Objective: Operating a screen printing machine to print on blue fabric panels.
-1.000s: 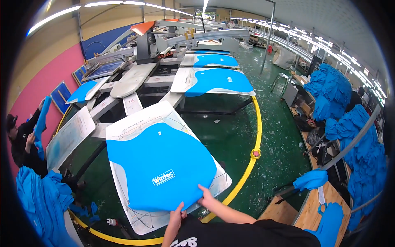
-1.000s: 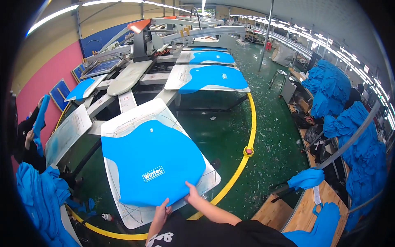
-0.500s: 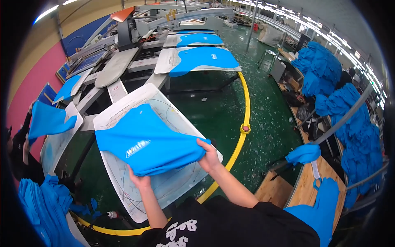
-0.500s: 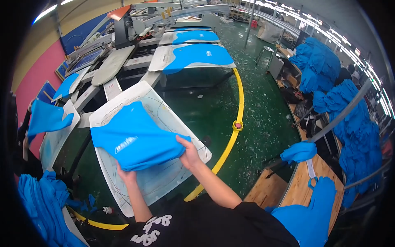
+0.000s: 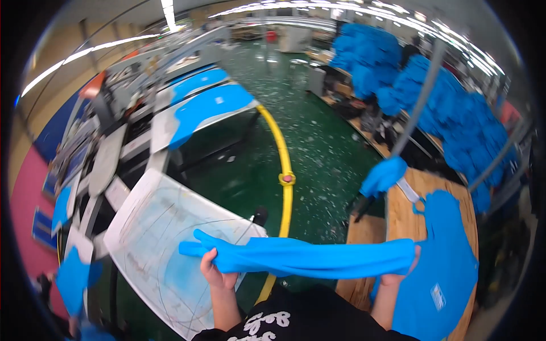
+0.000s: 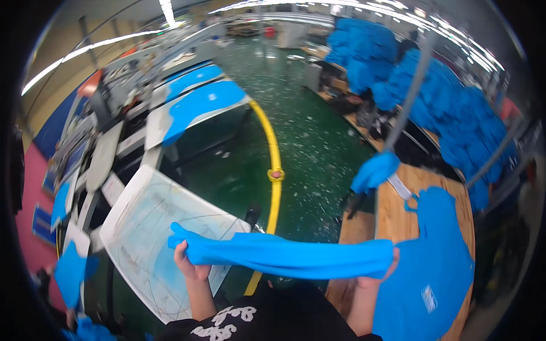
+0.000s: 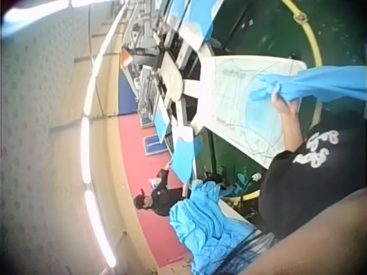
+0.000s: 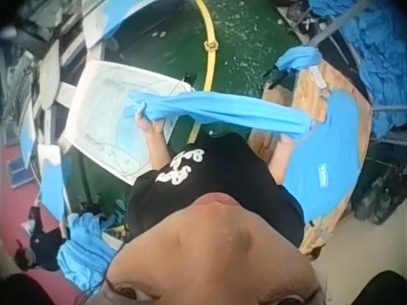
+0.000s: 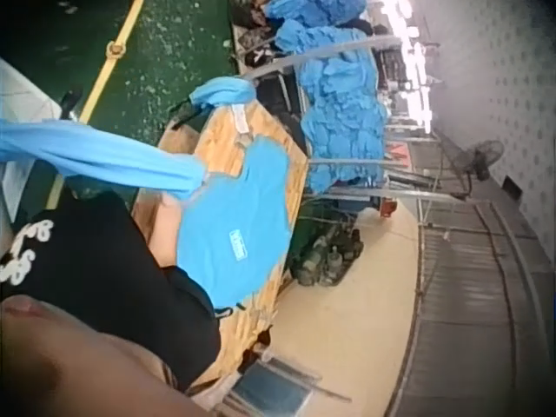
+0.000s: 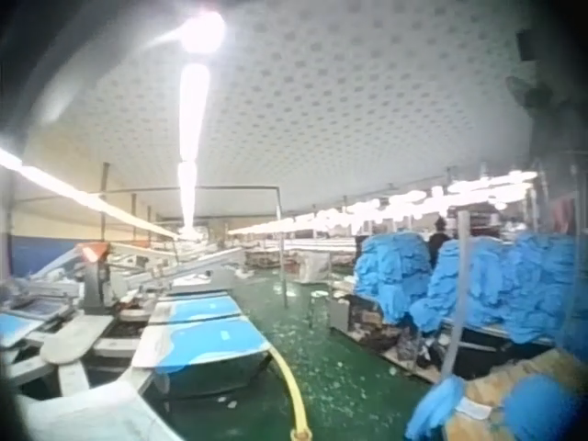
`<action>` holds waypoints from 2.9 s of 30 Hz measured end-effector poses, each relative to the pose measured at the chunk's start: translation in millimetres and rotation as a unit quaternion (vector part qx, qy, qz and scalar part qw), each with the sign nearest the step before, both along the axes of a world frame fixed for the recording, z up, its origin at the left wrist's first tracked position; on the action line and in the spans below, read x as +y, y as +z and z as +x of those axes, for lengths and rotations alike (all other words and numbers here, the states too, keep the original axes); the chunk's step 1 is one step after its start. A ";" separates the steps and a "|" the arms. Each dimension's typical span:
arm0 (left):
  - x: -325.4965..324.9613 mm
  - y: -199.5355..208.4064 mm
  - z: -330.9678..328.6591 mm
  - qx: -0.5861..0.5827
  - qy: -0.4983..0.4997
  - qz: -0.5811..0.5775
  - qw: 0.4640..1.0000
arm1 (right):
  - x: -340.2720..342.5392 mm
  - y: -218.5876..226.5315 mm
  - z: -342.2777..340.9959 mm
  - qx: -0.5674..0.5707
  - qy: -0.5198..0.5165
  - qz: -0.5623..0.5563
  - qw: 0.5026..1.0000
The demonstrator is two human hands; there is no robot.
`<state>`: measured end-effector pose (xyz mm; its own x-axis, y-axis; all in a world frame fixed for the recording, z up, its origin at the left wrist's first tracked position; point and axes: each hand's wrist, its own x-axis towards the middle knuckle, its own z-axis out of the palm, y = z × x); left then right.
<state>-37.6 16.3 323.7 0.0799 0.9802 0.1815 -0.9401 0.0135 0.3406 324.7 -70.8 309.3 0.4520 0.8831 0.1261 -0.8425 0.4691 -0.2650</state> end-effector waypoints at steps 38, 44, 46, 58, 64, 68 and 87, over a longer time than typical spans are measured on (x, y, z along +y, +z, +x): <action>-9.7 234.7 663.6 0.148 -0.678 0.328 0.641 | -473.4 153.5 353.2 -0.285 -0.606 -0.149 0.728; -37.0 136.1 623.9 0.170 -0.825 0.151 0.518 | -516.6 54.8 296.0 -0.275 -0.525 -0.131 0.795; -45.7 89.0 607.7 0.231 -0.796 0.068 0.555 | -515.7 16.5 271.7 -0.269 -0.519 -0.141 0.799; -88.1 -120.8 479.8 0.317 -0.831 -0.158 0.430 | -468.8 -119.8 126.9 0.137 -0.507 -0.396 0.753; -107.1 -153.3 437.0 0.439 -0.775 0.030 0.453 | -455.5 -138.8 99.4 0.013 -0.473 -0.481 0.738; -116.6 -152.9 424.3 0.478 -0.750 0.058 0.454 | -442.7 -152.9 89.2 -0.048 -0.535 -0.529 0.657; -81.8 -178.5 297.9 0.554 -0.659 0.208 0.463 | -277.4 -117.3 147.2 -0.407 -0.538 -0.704 0.221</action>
<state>260.3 -65.5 145.2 0.8301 -0.1544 -0.5358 0.5474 0.0429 0.8358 471.9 -348.2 191.9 0.8301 -0.2572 0.4948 0.1525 -0.7488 -0.6450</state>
